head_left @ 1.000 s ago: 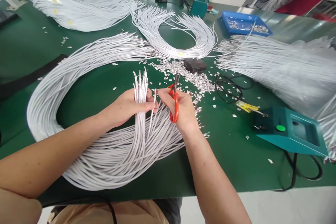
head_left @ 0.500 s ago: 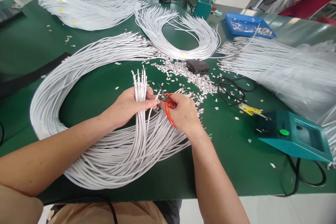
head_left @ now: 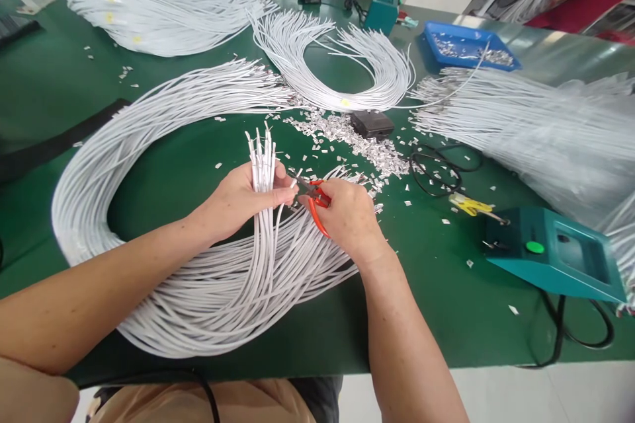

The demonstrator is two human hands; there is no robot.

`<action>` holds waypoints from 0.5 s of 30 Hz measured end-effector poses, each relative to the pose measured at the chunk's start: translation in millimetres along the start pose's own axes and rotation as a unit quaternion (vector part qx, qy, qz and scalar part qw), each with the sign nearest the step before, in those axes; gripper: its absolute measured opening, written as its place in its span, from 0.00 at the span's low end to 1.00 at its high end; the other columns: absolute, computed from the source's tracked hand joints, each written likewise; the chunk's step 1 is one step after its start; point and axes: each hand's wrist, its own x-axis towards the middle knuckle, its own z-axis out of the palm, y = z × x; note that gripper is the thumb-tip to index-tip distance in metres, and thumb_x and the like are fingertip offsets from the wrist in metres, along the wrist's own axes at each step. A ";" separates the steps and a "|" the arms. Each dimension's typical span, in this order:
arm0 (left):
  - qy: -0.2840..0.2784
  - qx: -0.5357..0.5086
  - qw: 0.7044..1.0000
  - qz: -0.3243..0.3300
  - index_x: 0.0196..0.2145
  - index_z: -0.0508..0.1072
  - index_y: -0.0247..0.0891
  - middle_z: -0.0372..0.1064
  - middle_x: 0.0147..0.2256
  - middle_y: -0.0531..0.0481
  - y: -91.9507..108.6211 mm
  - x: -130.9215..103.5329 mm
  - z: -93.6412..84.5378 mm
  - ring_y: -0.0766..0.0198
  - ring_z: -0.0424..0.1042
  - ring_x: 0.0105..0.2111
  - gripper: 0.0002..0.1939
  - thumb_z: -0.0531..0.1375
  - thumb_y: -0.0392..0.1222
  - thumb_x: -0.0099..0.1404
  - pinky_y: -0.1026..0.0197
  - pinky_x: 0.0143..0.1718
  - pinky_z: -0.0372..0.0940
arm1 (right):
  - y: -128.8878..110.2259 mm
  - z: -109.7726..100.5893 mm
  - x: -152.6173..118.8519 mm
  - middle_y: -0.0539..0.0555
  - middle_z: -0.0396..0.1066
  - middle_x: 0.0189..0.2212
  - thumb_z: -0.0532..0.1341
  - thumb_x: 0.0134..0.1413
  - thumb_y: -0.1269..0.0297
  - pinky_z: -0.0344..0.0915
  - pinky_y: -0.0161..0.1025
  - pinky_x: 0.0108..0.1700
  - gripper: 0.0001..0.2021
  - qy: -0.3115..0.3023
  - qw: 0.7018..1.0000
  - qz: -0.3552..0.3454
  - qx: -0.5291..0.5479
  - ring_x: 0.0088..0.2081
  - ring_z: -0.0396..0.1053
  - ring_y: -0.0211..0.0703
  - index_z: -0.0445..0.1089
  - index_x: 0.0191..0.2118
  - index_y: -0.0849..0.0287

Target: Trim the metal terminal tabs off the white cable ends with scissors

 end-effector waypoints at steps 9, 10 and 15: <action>-0.003 -0.009 1.000 -0.005 0.35 0.66 0.37 0.73 0.29 0.53 -0.9 0.0 -0.8 0.66 0.74 0.30 0.15 0.69 0.40 0.54 0.61 0.35 0.66 | 0.2 4.3 -0.9 0.49 0.59 0.21 0.60 0.53 0.62 0.45 0.35 0.27 0.17 0.028 0.999 -0.020 -0.009 0.23 0.51 0.34 0.55 0.18 0.59; -0.005 -0.008 1.000 -0.005 0.35 0.66 0.37 0.74 0.30 0.53 -0.6 -0.2 -0.7 0.66 0.74 0.30 0.15 0.68 0.40 0.55 0.62 0.35 0.66 | 0.2 4.9 -1.1 0.49 0.59 0.21 0.60 0.52 0.62 0.45 0.35 0.27 0.17 0.030 0.999 -0.022 -0.010 0.23 0.51 0.34 0.55 0.18 0.59; -0.012 -0.001 1.000 -0.002 0.35 0.65 0.37 0.75 0.31 0.51 0.3 -1.1 0.0 0.66 0.74 0.29 0.13 0.66 0.40 0.58 0.61 0.35 0.66 | 1.1 8.4 -1.8 0.49 0.60 0.21 0.60 0.52 0.63 0.45 0.36 0.27 0.17 0.042 0.999 -0.030 -0.017 0.23 0.52 0.35 0.55 0.18 0.59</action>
